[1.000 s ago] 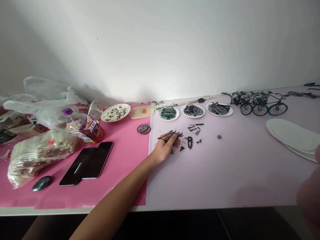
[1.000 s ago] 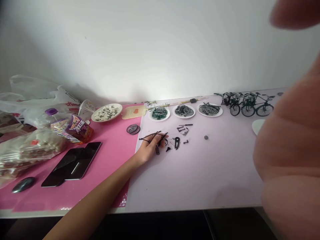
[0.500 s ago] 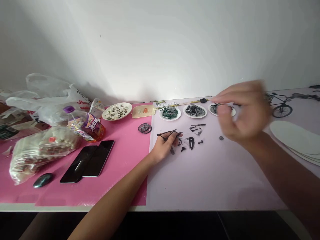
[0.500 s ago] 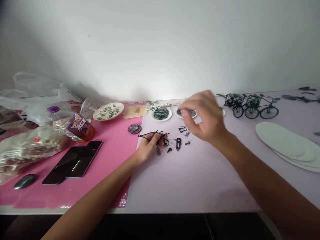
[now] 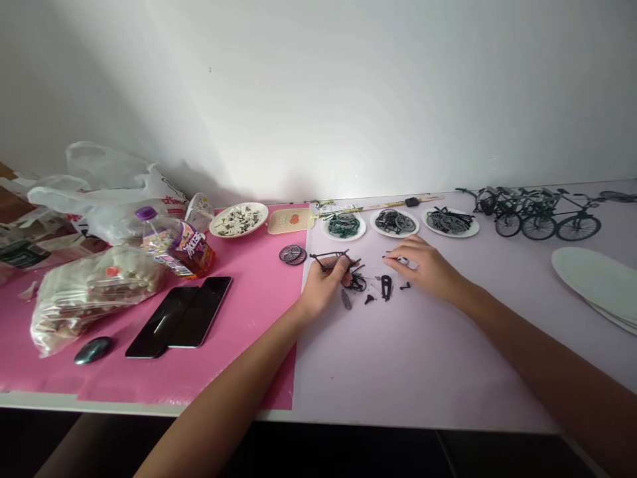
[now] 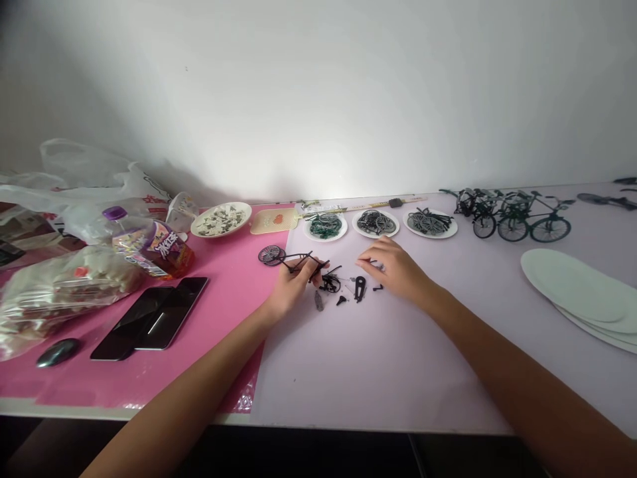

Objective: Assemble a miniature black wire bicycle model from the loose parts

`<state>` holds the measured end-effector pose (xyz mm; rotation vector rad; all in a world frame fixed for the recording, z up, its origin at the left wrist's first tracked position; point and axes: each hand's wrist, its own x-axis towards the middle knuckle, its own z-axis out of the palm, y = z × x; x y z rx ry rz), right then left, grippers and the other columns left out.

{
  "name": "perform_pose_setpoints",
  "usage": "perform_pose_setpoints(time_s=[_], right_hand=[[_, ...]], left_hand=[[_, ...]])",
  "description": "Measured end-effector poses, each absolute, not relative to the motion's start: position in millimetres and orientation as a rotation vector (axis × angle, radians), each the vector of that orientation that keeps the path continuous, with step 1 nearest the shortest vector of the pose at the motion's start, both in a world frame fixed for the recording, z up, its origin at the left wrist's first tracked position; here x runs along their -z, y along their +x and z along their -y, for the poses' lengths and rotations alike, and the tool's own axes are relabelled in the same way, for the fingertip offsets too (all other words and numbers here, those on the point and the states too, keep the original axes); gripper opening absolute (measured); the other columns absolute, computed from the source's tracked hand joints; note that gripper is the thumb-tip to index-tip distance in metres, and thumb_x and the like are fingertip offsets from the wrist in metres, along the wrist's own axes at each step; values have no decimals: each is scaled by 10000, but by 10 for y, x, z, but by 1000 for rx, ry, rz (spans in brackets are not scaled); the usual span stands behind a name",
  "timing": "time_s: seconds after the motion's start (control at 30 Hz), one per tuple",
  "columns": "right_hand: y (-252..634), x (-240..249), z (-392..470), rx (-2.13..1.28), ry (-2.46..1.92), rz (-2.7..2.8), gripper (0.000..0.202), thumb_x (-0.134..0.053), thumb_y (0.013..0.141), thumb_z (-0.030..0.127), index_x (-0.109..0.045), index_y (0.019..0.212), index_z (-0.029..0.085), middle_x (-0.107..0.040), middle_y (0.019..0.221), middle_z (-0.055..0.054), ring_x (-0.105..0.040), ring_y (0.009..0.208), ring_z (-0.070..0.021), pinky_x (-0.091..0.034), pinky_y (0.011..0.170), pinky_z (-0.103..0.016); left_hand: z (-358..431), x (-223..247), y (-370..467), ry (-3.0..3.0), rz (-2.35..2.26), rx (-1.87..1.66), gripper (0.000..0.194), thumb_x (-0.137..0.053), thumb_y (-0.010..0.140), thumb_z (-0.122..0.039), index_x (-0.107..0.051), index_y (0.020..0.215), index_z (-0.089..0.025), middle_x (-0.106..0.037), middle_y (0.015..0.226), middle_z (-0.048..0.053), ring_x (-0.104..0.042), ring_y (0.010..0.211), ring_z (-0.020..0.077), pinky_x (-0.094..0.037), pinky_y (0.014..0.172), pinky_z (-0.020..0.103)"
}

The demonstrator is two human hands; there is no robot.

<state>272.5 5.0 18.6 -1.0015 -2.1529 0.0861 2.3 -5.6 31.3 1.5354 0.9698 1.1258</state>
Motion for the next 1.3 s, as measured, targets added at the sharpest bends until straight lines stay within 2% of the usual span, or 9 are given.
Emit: perform_pose_setpoints(time_s=[0.1, 0.23, 0.4, 0.57, 0.8, 1.1, 1.3], right_hand=[[2598, -174, 9, -168, -997, 2166, 160, -655, 1039, 350, -767, 995, 245, -769, 952, -74, -645, 987, -278, -545, 893, -461], [2464, -183, 106, -255, -975, 2205, 203, -678, 1024, 404, -797, 943, 261, -769, 926, -79, -637, 959, -283, -531, 891, -468], [2408, -180, 186, -422, -964, 2300, 236, -767, 956, 508, -839, 932, 285, -759, 940, -76, -637, 1021, -291, -515, 916, -452], [2381, -135, 206, -501, -963, 2339, 228, -821, 902, 527, -852, 903, 301, -753, 947, -63, -628, 1016, -286, -490, 953, -462], [2323, -165, 245, -530, -948, 2357, 209, -722, 999, 432, -840, 903, 288, -759, 934, -57, -628, 1024, -272, -451, 992, -460], [2341, -139, 222, -562, -1010, 2315, 233, -697, 1002, 435, -820, 886, 276, -765, 939, -69, -636, 1045, -295, -481, 1007, -494], [2370, -91, 179, -465, -1011, 2265, 243, -652, 1033, 462, -797, 1012, 268, -767, 1001, -84, -654, 1058, -299, -520, 978, -502]], left_hand=[[38, -324, -7, 1552, -983, -1143, 522, -601, 985, -589, -650, 652, -190, -653, 673, 58, -668, 735, 203, -560, 798, 342], [29, -329, -20, 1529, -978, -1154, 497, -614, 984, -573, -666, 689, -176, -638, 669, 52, -639, 700, 186, -534, 747, 321], [19, -340, -13, 1439, -976, -1169, 398, -664, 960, -525, -734, 988, -135, -600, 665, 0, -579, 634, 137, -490, 682, 279], [25, -337, -9, 1423, -967, -1166, 376, -659, 966, -506, -706, 981, -133, -591, 660, -5, -560, 625, 130, -476, 666, 275], [27, -323, 16, 1400, -956, -1161, 353, -673, 943, -490, -706, 970, -139, -558, 664, -11, -524, 608, 125, -452, 626, 277], [29, -449, -26, 1333, -1012, -1151, 344, -687, 898, -478, -710, 921, -135, -489, 609, -37, -475, 586, 116, -401, 598, 269], [-15, -455, -39, 1277, -1058, -1180, 320, -694, 845, -463, -685, 889, -146, -493, 620, -39, -470, 578, 112, -383, 587, 264]])
